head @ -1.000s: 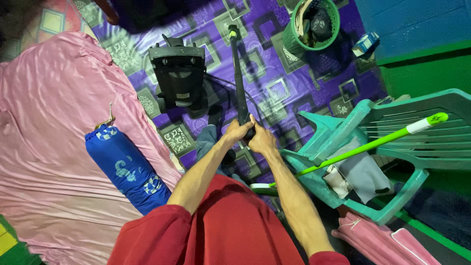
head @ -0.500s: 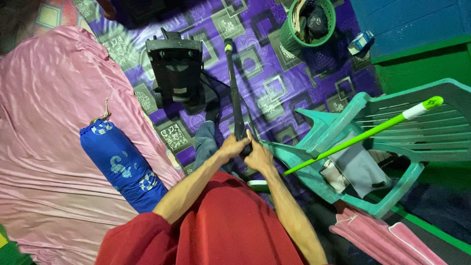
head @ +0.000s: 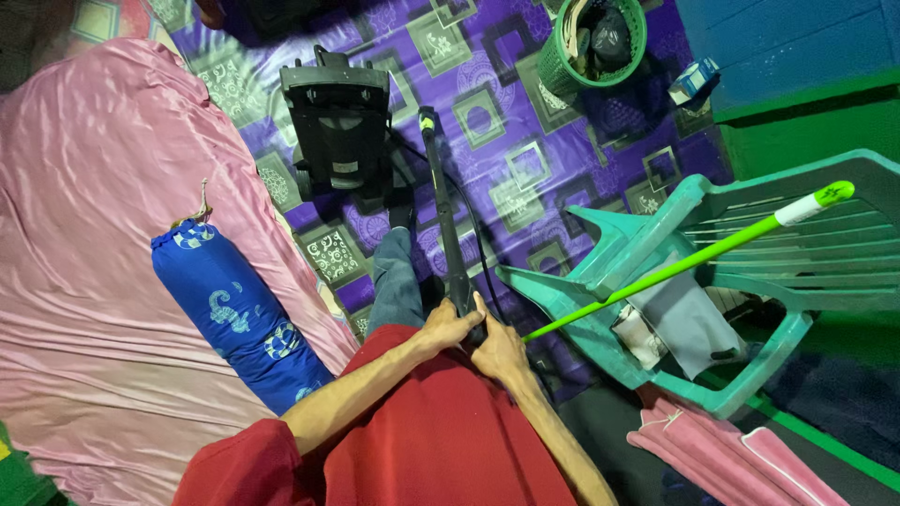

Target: The person picks up a pressure washer, attaches a wand to it, and moves the device and a small basket.

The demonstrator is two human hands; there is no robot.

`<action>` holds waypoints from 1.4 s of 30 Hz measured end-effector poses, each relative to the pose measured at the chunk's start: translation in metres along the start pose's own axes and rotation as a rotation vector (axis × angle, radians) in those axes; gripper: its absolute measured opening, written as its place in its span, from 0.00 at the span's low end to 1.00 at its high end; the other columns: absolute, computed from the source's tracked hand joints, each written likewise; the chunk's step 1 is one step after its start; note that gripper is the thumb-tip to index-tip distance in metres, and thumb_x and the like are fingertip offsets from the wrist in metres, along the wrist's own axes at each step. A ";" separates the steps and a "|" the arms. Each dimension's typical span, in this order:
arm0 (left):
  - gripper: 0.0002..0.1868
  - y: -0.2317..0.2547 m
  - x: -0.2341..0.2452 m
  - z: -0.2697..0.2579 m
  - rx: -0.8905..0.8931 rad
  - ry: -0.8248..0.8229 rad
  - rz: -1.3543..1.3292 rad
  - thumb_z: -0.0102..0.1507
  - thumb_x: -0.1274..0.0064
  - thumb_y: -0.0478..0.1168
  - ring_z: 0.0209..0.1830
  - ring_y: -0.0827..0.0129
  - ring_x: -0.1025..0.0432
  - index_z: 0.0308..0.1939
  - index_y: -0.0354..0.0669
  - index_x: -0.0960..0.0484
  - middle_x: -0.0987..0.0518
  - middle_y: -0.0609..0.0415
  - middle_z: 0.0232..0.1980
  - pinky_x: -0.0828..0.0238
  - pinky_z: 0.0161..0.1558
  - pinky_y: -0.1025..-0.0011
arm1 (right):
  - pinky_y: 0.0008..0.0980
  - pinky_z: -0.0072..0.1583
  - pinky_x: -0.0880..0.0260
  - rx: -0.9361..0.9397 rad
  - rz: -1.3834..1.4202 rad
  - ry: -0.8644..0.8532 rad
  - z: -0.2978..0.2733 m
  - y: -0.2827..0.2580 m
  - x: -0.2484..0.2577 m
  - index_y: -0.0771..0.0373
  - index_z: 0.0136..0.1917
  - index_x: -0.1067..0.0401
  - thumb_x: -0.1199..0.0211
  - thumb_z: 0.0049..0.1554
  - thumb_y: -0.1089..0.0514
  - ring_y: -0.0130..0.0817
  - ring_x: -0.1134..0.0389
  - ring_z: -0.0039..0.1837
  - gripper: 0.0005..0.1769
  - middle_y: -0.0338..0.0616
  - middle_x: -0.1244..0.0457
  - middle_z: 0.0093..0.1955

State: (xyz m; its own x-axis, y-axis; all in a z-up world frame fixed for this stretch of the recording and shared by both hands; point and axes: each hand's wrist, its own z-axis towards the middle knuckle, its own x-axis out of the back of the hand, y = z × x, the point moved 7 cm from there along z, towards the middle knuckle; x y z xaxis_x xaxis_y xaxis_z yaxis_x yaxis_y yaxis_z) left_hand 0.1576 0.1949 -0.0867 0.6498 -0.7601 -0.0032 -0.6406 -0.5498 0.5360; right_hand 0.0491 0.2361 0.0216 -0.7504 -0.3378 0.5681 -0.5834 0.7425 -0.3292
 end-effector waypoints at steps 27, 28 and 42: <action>0.38 0.159 0.155 0.191 -0.016 0.238 -0.046 0.55 0.39 0.61 0.45 0.54 0.19 0.51 0.27 0.20 0.16 0.36 0.47 0.24 0.46 0.62 | 0.55 0.59 0.29 0.077 -0.194 0.069 0.228 -0.129 0.118 0.29 0.82 0.52 0.31 0.48 0.42 0.62 0.28 0.56 0.53 0.61 0.30 0.52; 0.38 0.168 0.161 0.194 -0.019 0.236 -0.044 0.55 0.39 0.61 0.45 0.54 0.19 0.51 0.27 0.20 0.16 0.36 0.47 0.24 0.46 0.62 | 0.55 0.59 0.29 0.075 -0.200 0.066 0.236 -0.135 0.121 0.30 0.82 0.52 0.31 0.49 0.42 0.63 0.29 0.56 0.52 0.61 0.30 0.52; 0.27 0.228 0.184 0.217 -0.156 0.073 -0.135 0.55 0.41 0.55 0.47 0.61 0.21 0.50 0.40 0.15 0.15 0.46 0.47 0.28 0.47 0.65 | 0.53 0.61 0.30 0.103 -0.130 0.110 0.266 -0.156 0.154 0.35 0.82 0.50 0.34 0.45 0.51 0.62 0.30 0.59 0.54 0.61 0.30 0.54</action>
State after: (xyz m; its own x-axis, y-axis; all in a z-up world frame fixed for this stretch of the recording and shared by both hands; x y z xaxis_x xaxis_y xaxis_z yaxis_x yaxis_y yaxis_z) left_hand 0.0428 -0.1457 -0.1481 0.7569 -0.6531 -0.0256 -0.4786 -0.5804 0.6588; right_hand -0.0581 -0.0853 -0.0406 -0.6311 -0.3575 0.6884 -0.7065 0.6312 -0.3199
